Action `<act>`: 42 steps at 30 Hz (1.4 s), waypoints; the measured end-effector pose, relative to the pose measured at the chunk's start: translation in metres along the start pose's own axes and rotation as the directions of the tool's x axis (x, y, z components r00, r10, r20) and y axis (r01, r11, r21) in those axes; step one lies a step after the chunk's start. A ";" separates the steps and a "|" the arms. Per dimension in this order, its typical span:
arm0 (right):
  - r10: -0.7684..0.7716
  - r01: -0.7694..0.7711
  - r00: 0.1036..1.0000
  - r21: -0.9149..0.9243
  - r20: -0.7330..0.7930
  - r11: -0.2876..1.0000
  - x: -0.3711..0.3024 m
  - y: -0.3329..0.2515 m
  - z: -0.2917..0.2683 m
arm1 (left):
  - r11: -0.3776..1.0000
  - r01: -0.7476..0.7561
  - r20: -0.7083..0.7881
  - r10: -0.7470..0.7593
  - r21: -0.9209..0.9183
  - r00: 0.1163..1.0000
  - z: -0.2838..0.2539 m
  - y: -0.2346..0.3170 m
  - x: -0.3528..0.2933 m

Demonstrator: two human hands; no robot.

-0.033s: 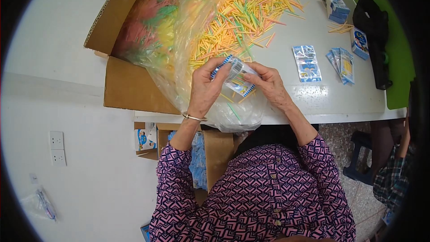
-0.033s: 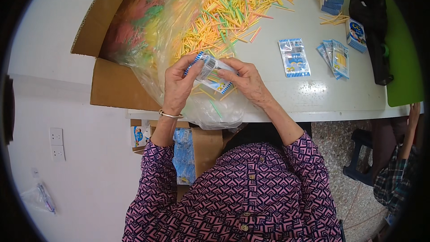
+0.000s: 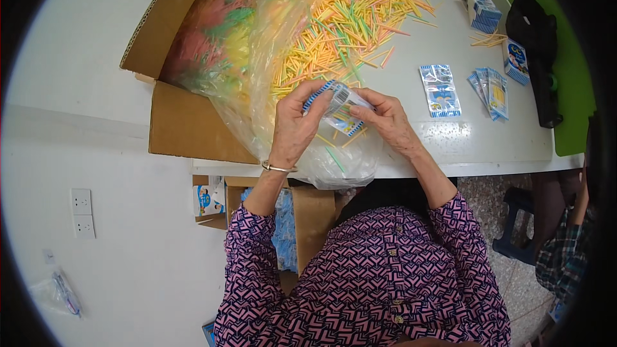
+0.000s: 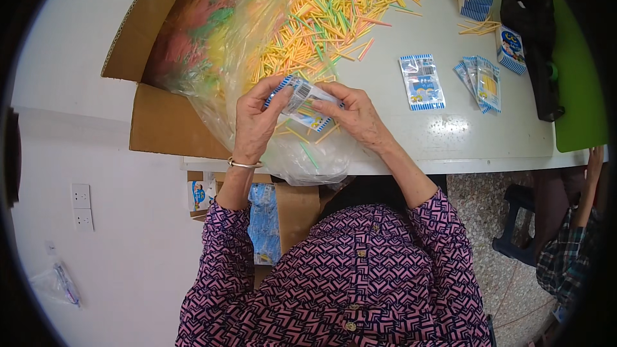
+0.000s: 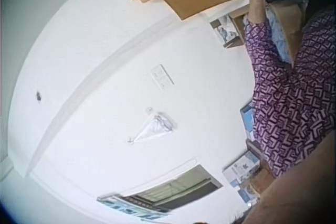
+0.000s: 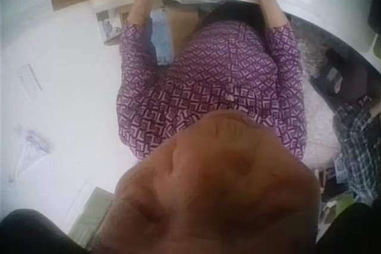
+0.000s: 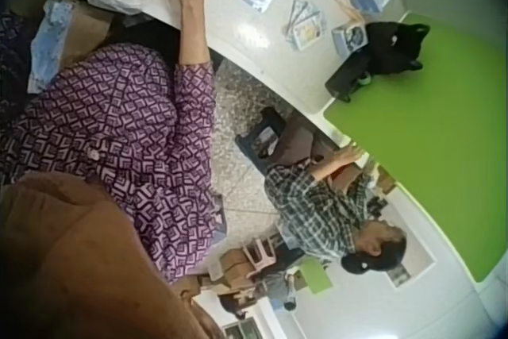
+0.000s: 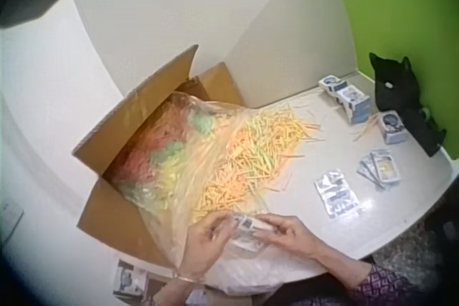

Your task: Packaging small colorful plastic sticks into individual plastic bags and placing them into a bin.

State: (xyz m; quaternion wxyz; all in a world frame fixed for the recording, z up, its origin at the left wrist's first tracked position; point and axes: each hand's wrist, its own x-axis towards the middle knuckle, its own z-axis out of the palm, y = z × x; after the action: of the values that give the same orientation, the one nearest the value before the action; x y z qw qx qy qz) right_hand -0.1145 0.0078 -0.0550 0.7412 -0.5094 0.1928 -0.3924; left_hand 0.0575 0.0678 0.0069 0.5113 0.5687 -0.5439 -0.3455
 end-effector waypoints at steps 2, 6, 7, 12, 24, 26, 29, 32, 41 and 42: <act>0.066 -0.052 0.993 -0.141 0.101 0.989 0.001 -0.007 -0.009 | 0.999 0.005 0.009 -0.005 -0.039 1.000 0.006 0.005 0.002; 0.274 -0.243 0.946 -0.181 0.174 0.953 -0.001 -0.011 -0.023 | 0.997 -0.020 0.176 0.007 0.070 0.984 0.011 0.009 0.012; 0.251 -0.226 0.953 -0.156 0.167 0.961 -0.003 -0.012 -0.022 | 0.985 -0.037 0.223 -0.002 0.169 0.975 0.011 0.009 0.013; 0.172 -0.165 0.964 -0.048 0.203 0.985 -0.006 -0.020 -0.021 | 0.957 -0.092 0.298 0.007 0.273 0.955 0.019 0.020 0.018; 0.046 -0.066 0.985 -0.118 -0.166 0.991 -0.015 -0.030 -0.077 | 0.969 0.069 0.232 -0.126 0.238 0.964 -0.001 -0.017 0.005; 0.061 -0.090 0.978 -0.144 -0.198 0.985 -0.017 -0.029 -0.082 | 0.756 -0.264 0.400 0.004 0.598 0.916 0.010 -0.023 -0.014; 0.066 -0.093 0.986 -0.169 -0.155 0.981 -0.018 -0.023 -0.071 | 0.533 -0.488 0.476 0.171 0.691 0.862 0.032 -0.037 -0.035; 0.089 -0.118 0.983 -0.184 -0.161 0.976 -0.024 -0.021 -0.063 | 0.433 -0.509 0.446 0.246 0.744 0.860 0.047 -0.039 -0.041; 0.129 -0.149 0.984 -0.169 -0.118 0.974 -0.029 -0.013 -0.055 | 0.496 -0.344 0.268 0.221 0.797 0.938 0.029 -0.048 -0.028; 0.140 -0.157 0.984 -0.166 -0.115 0.973 -0.030 -0.011 -0.056 | 0.487 -0.363 0.290 0.220 0.794 0.931 0.031 -0.052 -0.026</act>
State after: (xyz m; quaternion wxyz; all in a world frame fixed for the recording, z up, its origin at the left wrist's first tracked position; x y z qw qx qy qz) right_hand -0.1751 -0.0047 -0.0710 0.7101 -0.5358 0.3017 -0.3430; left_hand 0.0373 0.0811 -0.0542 0.1857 0.6145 -0.7668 0.0067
